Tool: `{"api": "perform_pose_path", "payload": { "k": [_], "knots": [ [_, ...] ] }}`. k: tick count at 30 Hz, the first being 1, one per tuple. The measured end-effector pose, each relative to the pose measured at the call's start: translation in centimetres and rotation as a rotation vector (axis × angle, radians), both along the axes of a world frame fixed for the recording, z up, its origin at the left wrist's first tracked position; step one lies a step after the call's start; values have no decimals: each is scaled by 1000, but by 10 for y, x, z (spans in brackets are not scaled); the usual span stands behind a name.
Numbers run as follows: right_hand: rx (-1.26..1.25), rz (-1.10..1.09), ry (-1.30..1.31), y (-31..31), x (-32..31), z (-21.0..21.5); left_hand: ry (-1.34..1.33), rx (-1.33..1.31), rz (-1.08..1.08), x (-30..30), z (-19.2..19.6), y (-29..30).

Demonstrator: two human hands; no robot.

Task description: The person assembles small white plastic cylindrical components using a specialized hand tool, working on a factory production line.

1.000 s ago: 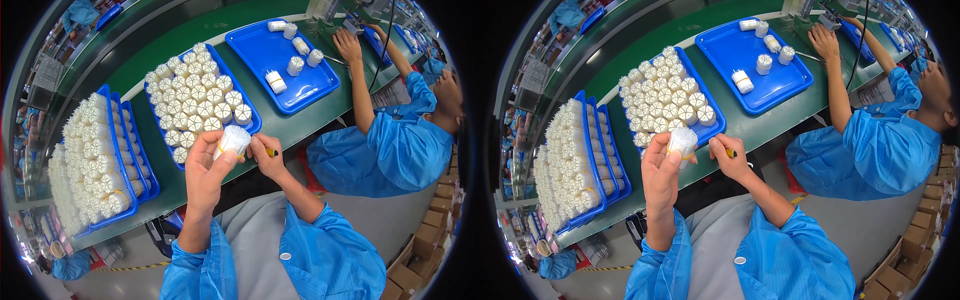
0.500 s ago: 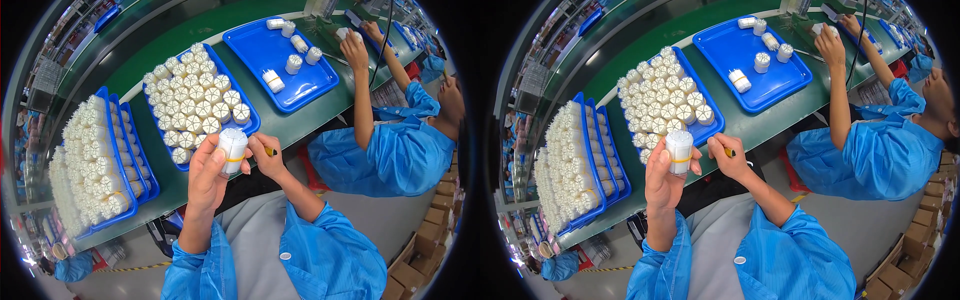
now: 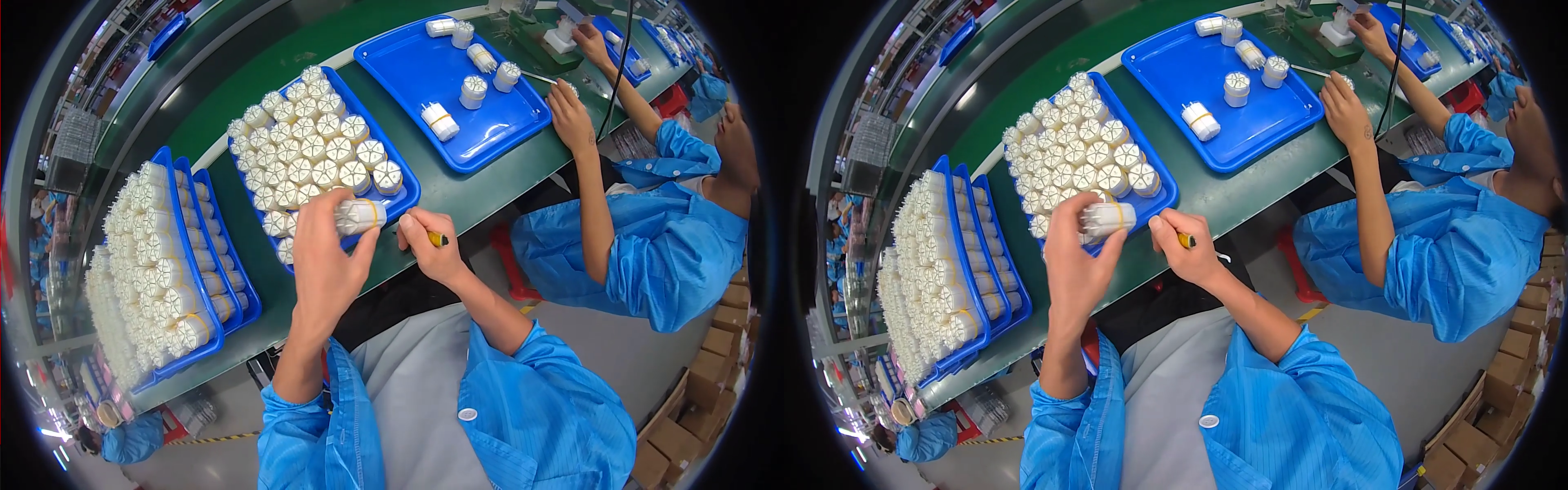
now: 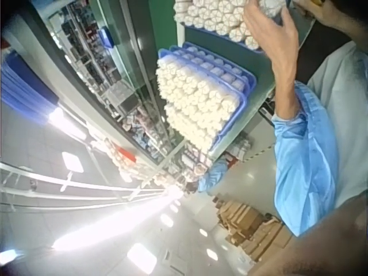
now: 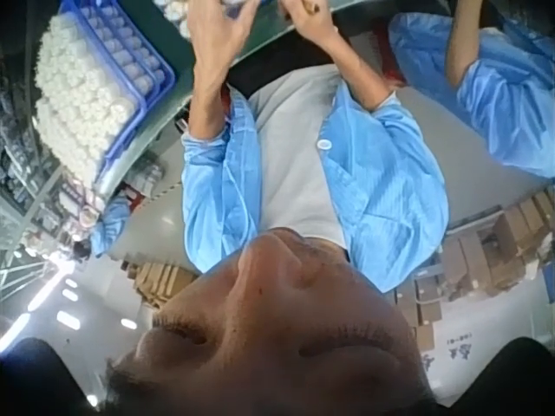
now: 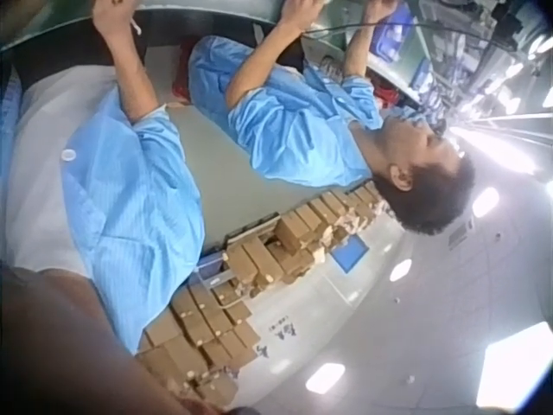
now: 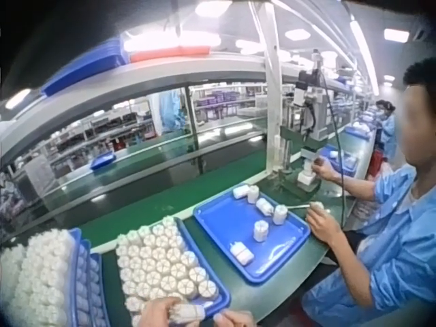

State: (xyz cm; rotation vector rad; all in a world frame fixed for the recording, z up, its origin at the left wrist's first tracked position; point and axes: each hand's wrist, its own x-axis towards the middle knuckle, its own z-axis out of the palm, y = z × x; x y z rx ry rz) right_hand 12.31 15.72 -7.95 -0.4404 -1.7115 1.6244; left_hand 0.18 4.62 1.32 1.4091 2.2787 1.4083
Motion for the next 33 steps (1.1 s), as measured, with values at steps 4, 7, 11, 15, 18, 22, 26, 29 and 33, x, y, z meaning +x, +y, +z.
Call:
{"api": "perform_pose_path", "payload": {
  "k": [4, 7, 11, 15, 18, 22, 26, 29, 33],
  "knots": [
    [7, -1, 10, -1, 0, -1, 411, -158, -37, -4, -9, 15],
    [-4, 0, 28, 0, 1, -4, 509, -241, -22, -4, -13, 24],
    [-8, -11, 36, 0, -1, -4, 523, -264, -29, -6, -12, 24],
    [8, -6, 50, 1, 0, -5, 538, -262, -51, -11, -13, 27],
    [-4, -5, 55, 2, 0, -5, 561, -295, -72, -13, -16, 31],
    [-13, 2, 66, 2, 0, -5, 566, -292, -54, -10, -11, 37],
    [-32, 2, 66, 3, 1, -5, 581, -176, -123, -6, 14, 64],
    [0, 9, 59, 4, 1, -6, 607, -81, -231, -5, 24, 107],
    [11, 4, 39, 2, 1, -4, 782, -137, -441, -22, 1, 173]
  ]
}}
